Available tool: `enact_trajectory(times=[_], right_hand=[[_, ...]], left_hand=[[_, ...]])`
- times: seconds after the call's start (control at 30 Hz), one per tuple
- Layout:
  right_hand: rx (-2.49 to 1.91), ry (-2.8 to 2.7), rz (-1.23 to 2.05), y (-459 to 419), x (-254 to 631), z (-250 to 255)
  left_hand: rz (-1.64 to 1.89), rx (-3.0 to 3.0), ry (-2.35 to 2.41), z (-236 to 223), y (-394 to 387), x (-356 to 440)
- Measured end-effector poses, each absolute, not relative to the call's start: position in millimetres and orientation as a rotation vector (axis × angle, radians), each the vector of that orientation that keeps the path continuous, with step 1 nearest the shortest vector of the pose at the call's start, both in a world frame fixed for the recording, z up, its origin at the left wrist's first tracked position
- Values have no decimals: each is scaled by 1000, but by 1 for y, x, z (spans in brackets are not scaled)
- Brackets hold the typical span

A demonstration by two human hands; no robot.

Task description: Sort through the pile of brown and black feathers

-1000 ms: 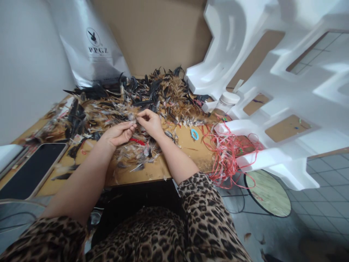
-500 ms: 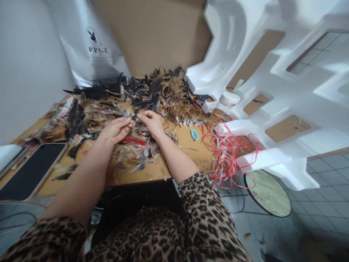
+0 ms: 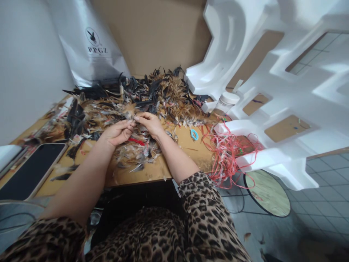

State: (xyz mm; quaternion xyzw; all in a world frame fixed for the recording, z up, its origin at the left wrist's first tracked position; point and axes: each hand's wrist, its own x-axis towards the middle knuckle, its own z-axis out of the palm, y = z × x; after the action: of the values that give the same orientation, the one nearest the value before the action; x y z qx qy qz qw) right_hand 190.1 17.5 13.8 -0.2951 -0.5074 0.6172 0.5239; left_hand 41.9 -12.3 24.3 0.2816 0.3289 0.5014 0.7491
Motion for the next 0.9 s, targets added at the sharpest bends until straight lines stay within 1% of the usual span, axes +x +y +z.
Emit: enact_trajectory(times=[0.2,0.3,0.47,0.6,0.77,0.9], right_hand=[[-852,-1078,1539,17,188,13],[-900,-1066,1535,18,187,10],[-901,-1051,1536,21,186,6],[-881,-1077,1511,20,186,5],[-867,-1197,1331,15,186,11],[-854,-1314,1204,14,187,12]], left_hand=[[1450,851,948,21,-7,46],[1522,982,1022,19,-6,50],[1507,1136,1024,17,-8,54],[1447,1083,996,16,-8,54],[1384,921,968,17,-9,51],[1317,906,969,18,-9,49]])
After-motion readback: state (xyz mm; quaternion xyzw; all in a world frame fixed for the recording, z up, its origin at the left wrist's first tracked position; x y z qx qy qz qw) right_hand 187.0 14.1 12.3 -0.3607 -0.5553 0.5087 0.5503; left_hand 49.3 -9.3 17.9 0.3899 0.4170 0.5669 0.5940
